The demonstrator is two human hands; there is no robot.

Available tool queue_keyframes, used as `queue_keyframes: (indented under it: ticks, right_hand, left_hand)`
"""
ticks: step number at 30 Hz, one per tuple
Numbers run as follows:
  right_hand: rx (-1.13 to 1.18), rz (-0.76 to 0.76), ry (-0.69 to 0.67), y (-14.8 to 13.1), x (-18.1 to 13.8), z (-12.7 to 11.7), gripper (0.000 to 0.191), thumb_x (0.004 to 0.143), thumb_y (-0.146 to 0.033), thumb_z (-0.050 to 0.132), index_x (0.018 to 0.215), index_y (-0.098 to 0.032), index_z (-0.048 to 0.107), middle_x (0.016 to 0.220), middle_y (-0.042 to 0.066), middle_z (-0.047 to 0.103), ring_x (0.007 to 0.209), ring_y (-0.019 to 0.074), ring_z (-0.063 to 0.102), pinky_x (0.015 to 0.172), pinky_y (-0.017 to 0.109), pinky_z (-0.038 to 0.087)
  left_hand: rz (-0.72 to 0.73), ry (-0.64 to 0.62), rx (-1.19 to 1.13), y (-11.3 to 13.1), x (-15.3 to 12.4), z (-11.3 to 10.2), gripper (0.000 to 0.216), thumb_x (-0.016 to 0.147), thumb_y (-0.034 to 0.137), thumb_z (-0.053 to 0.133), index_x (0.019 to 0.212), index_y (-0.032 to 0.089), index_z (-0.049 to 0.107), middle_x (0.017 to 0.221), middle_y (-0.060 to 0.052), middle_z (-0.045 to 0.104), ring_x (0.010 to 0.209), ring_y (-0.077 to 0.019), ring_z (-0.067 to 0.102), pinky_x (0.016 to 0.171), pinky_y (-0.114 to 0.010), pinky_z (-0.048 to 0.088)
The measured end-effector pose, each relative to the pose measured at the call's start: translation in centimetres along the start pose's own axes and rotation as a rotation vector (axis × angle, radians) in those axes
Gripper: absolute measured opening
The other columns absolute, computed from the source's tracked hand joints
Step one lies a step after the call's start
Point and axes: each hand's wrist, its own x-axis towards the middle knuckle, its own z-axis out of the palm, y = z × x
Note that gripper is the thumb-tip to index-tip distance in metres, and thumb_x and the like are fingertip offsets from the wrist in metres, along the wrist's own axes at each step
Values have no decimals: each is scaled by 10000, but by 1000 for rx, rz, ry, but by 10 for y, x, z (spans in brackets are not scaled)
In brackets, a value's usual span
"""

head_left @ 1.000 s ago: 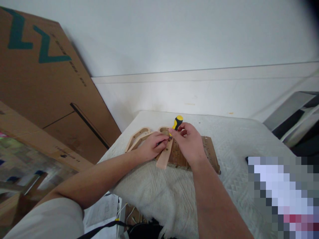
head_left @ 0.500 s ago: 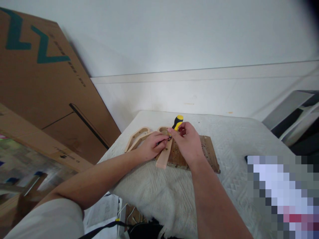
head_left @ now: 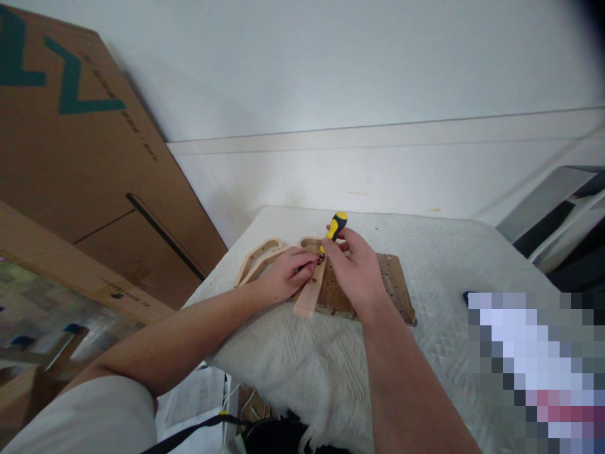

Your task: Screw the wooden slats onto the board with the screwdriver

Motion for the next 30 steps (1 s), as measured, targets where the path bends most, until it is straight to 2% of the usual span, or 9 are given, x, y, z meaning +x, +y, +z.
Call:
queue_keyframes:
  ticks: [2,5,8,13,20,23,26,30]
  right_hand:
    - [-23,16,6,-1,0,-1,309,809,-472,560,907,-187,628,792,43,633,661,173,546,667,329,428]
    - [-54,65,76,-3,1,-3,327,719,-497,664,811,-190,599,767,35,635,635,166,530,640,319,418]
    - [-33,82,20,-7,0,-3,340,723,-508,655,824,-185,621,780,42,651,641,169,538,652,324,423]
    - [-49,10,-55,-11,-2,-4,247,793,-407,566,796,-184,672,779,56,660,699,184,567,686,332,429]
    - [-157,-49,44,-4,0,-2,318,741,-500,641,725,-183,634,704,36,607,658,176,543,623,306,408]
    - [-92,0,25,-5,-1,-2,309,767,-480,624,802,-178,680,690,27,615,644,168,547,624,302,410]
    - [30,43,-41,-9,-3,-3,273,789,-418,604,878,-177,695,694,16,641,636,160,563,625,296,415]
    - [19,56,-46,-11,-2,-4,248,798,-411,581,763,-178,654,675,14,635,627,156,560,609,291,402]
  left_hand:
    - [-1,1,1,0,0,0,257,941,256,423,974,139,649,840,-78,649,821,-181,564,765,-304,439]
    - [-6,8,10,1,0,-1,273,943,270,416,996,139,649,847,-82,652,826,-187,564,761,-309,443]
    - [-7,0,6,1,0,-1,285,941,266,406,989,129,652,864,-91,650,834,-189,563,771,-315,442]
    - [-28,-31,2,2,0,-2,283,939,270,404,943,137,653,832,-77,633,819,-186,554,762,-308,436]
    - [-24,-28,-1,0,0,-1,276,941,264,401,934,140,648,901,-88,640,879,-191,565,816,-318,447]
    - [-19,-17,2,0,-1,-1,284,943,265,405,1003,134,649,901,-91,641,871,-191,564,804,-316,447]
    - [-16,-30,12,1,0,-2,299,943,264,402,989,116,657,841,-88,632,816,-187,554,757,-309,442]
    - [-22,-30,7,1,0,-2,295,945,261,401,1005,126,655,862,-89,642,824,-185,556,762,-309,444]
